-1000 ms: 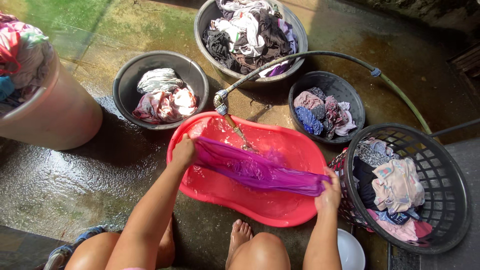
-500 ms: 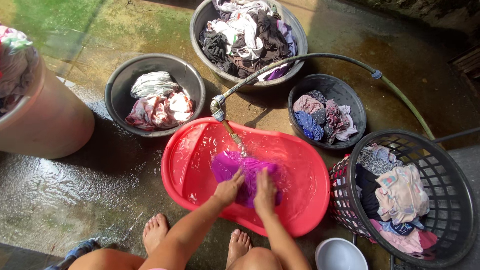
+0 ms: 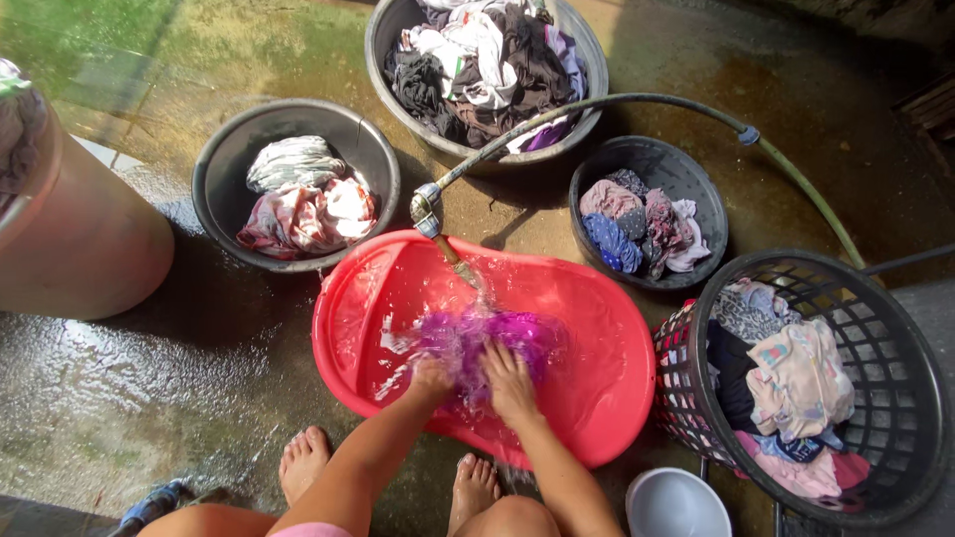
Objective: The person washes clothes by rinsing and scrubbing garments in a wash basin filled with water and wringing them out by hand.
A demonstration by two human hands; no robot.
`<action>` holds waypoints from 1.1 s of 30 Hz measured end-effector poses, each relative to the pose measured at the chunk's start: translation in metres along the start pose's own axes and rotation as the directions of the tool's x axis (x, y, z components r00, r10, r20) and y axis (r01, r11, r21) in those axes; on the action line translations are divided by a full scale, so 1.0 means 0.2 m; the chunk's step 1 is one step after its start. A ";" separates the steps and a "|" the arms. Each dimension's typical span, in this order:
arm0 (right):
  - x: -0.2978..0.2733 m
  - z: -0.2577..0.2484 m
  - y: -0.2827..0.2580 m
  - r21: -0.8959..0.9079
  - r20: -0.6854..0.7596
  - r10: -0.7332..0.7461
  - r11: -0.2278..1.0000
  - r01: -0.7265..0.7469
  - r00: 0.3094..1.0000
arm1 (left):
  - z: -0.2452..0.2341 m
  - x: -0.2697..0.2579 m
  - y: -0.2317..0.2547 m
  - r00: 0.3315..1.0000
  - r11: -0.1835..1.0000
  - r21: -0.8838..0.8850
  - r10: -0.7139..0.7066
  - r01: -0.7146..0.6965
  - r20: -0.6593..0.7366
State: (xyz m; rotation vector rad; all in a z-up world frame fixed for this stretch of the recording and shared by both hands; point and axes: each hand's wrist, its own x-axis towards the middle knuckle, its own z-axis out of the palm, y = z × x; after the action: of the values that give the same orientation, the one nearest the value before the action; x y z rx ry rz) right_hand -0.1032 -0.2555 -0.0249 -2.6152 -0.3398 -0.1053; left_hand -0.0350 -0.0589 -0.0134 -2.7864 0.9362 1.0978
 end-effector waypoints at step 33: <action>-0.36 -0.80 0.30 0.623 -0.011 0.778 0.497 -0.604 0.628 | -0.56 -0.49 -0.35 0.648 0.267 -0.886 -0.607 -0.379 -0.460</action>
State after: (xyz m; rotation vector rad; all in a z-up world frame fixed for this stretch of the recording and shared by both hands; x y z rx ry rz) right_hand -0.1584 -0.4011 0.0775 -1.8859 0.7349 -0.0865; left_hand 0.0155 0.0257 0.1185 -4.4566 -0.4600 0.2983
